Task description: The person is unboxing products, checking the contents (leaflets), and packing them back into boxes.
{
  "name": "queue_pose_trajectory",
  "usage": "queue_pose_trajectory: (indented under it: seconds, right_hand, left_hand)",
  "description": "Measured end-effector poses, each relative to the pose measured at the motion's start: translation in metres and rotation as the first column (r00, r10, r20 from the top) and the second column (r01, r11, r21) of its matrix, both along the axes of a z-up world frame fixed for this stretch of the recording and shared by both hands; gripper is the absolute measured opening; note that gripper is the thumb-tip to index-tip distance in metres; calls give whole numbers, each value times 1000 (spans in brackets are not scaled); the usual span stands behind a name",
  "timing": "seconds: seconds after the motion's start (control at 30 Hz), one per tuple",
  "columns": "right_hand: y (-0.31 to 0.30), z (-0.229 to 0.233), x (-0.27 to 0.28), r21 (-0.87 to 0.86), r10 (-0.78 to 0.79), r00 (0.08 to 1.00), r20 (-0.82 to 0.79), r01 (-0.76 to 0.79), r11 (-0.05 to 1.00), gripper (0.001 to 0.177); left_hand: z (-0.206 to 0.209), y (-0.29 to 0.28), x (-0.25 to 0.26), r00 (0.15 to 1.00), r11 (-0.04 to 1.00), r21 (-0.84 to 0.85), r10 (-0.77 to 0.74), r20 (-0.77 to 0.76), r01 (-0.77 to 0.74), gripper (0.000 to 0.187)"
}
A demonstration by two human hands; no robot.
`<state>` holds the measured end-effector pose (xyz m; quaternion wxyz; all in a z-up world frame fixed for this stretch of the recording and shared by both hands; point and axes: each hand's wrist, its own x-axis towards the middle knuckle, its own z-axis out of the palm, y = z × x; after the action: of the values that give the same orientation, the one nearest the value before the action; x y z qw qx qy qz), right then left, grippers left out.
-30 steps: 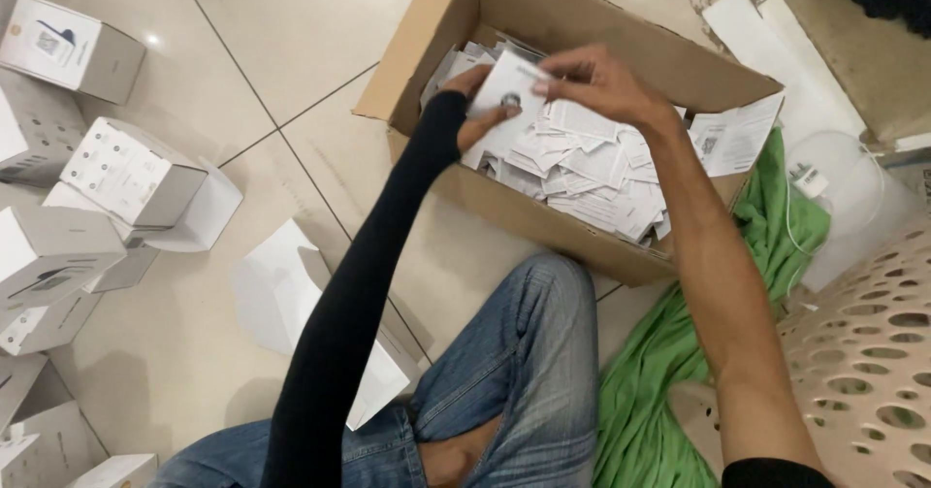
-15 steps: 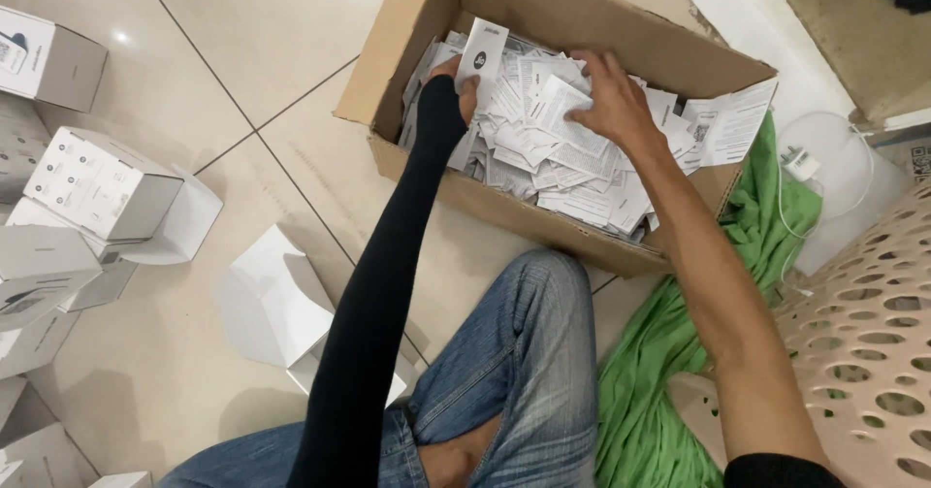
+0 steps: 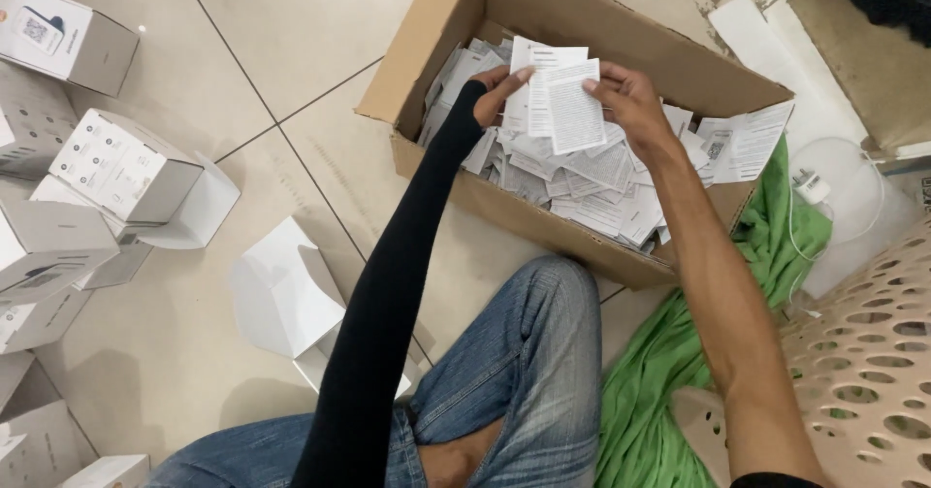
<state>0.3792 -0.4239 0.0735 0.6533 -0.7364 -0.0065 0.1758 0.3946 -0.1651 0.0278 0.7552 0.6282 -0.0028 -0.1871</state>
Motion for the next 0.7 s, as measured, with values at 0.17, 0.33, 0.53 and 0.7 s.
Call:
queue_pose_trajectory:
  seconds: [0.17, 0.33, 0.53, 0.7]
  right_hand:
    - [5, -4, -4, -58, -3, 1000, 13, 3, 998, 39]
    - [-14, -1, 1, -622, 484, 866, -123, -447, 643, 29]
    - [32, -61, 38, -665, 501, 636, 588, 27, 746, 42]
    - [71, -28, 58, -773, 436, 784, 443, 88, 628, 28]
  left_hand:
    - [-15, 12, 4, 944, 911, 352, 102, 314, -215, 43]
    - [-7, 25, 12, 703, 802, -206, 593, 393, -561, 37]
    - [16, 25, -2, 565, 675, -136, 696, 444, -725, 39]
    - [19, 25, -6, 529, 640, -198, 741, 413, -743, 39]
